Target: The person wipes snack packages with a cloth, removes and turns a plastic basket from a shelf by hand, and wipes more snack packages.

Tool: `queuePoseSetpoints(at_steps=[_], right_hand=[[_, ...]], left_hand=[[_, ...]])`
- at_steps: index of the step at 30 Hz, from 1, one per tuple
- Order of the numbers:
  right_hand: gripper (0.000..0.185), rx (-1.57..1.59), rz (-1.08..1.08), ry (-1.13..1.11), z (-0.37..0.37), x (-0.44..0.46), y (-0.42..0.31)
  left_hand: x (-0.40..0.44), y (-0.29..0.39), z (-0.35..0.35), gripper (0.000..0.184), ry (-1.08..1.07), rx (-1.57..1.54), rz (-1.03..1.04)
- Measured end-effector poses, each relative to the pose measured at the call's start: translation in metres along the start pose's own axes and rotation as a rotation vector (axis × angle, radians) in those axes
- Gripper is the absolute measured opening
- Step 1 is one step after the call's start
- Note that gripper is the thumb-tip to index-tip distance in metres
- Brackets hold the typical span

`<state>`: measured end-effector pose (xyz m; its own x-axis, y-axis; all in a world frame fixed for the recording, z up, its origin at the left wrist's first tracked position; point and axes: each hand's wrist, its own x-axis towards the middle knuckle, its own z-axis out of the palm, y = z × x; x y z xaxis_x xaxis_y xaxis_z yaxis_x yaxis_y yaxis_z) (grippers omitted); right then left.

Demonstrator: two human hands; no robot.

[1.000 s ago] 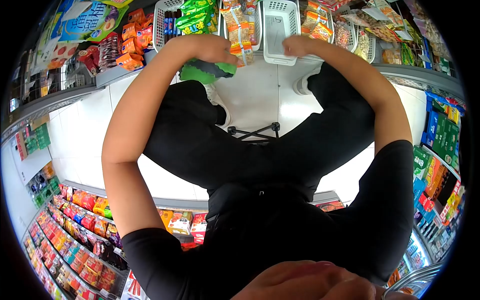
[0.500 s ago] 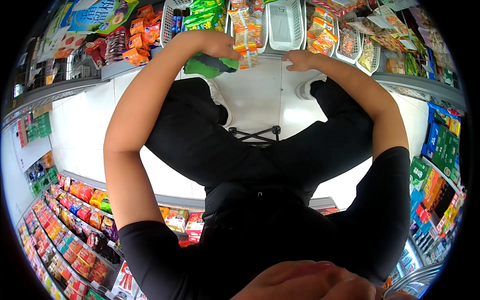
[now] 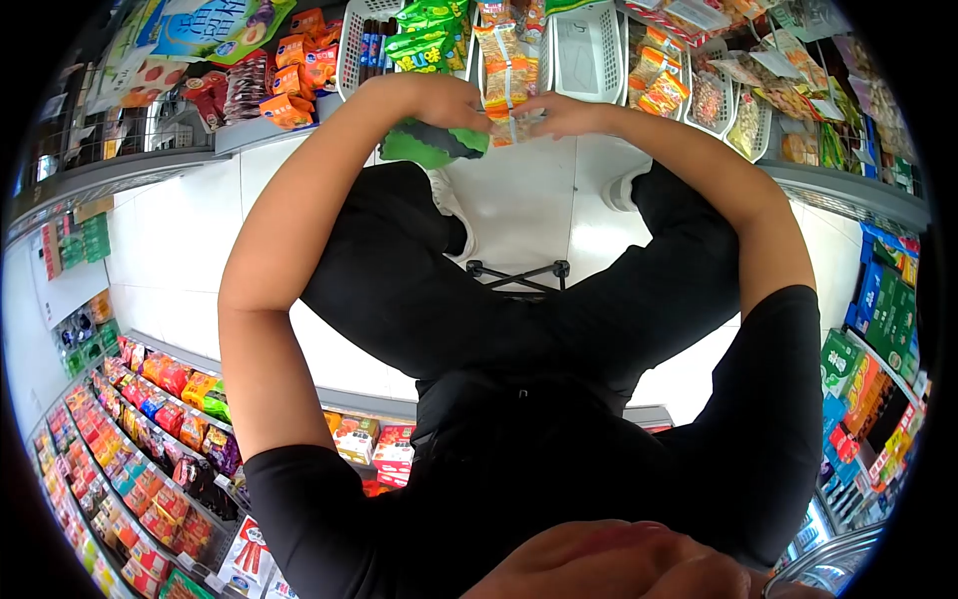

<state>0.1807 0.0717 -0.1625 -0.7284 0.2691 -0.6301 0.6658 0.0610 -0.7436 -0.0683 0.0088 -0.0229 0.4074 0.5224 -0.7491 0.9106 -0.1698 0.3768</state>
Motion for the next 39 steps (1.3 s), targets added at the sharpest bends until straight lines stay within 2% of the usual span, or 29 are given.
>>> queuePoseSetpoints(at_steps=[5,8,14,17,20,21,23,24,25,26,28,32,33,36,37,39], right_hand=[[0.062,0.416,0.212,-0.035,0.013,0.021,-0.002],[0.056,0.439,0.149,-0.120,0.009,0.024,0.010],[0.047,0.423,0.047,0.042,0.005,0.000,-0.013],[0.035,0.365,0.006,0.100,-0.001,-0.014,-0.025],[0.031,0.354,0.010,0.259,-0.004,-0.040,-0.048],[0.028,0.350,-0.074,0.299,-0.007,-0.048,-0.050],[0.024,0.334,-0.231,0.362,-0.012,-0.068,-0.051],[0.024,0.337,-0.236,0.403,-0.013,-0.083,-0.058],[0.024,0.337,-0.244,0.441,-0.015,-0.101,-0.071],[0.025,0.336,-0.257,0.480,-0.017,-0.116,-0.083],[0.024,0.525,-0.295,0.428,-0.023,-0.144,-0.095],[0.022,0.744,-0.445,0.426,-0.036,-0.177,-0.095],[0.021,0.783,-0.488,0.498,-0.031,-0.182,-0.101],[0.022,0.870,-0.474,0.541,-0.032,-0.193,-0.107],[0.023,0.904,-0.468,0.566,-0.031,-0.195,-0.108],[0.024,0.940,-0.458,0.609,-0.029,-0.197,-0.111]], left_hand=[[-0.004,-0.005,0.002,0.075,0.035,0.015,-0.011],[-0.005,-0.004,0.002,0.076,0.019,-0.024,-0.004],[-0.004,-0.004,0.001,0.075,0.051,-0.022,-0.018],[0.002,-0.015,-0.002,0.071,0.043,0.021,0.002],[-0.001,-0.023,-0.005,0.064,0.041,0.025,0.006],[0.001,-0.029,-0.005,0.051,0.064,0.046,0.020],[0.009,-0.048,-0.008,0.045,0.055,0.079,0.101],[0.013,-0.055,-0.005,0.042,0.056,0.080,0.141],[0.014,-0.055,-0.008,0.037,-0.005,0.059,0.087],[0.012,-0.053,-0.007,0.037,0.028,0.051,0.085],[0.012,-0.052,-0.003,0.035,0.081,0.046,0.074],[-0.001,-0.021,-0.002,0.050,0.215,0.029,0.144],[-0.006,-0.010,-0.005,0.058,0.213,-0.014,0.166],[-0.004,0.006,-0.008,0.057,0.211,-0.117,0.314],[-0.003,0.010,-0.010,0.050,0.165,-0.191,0.344],[-0.005,0.021,-0.008,0.047,0.111,-0.291,0.382]])
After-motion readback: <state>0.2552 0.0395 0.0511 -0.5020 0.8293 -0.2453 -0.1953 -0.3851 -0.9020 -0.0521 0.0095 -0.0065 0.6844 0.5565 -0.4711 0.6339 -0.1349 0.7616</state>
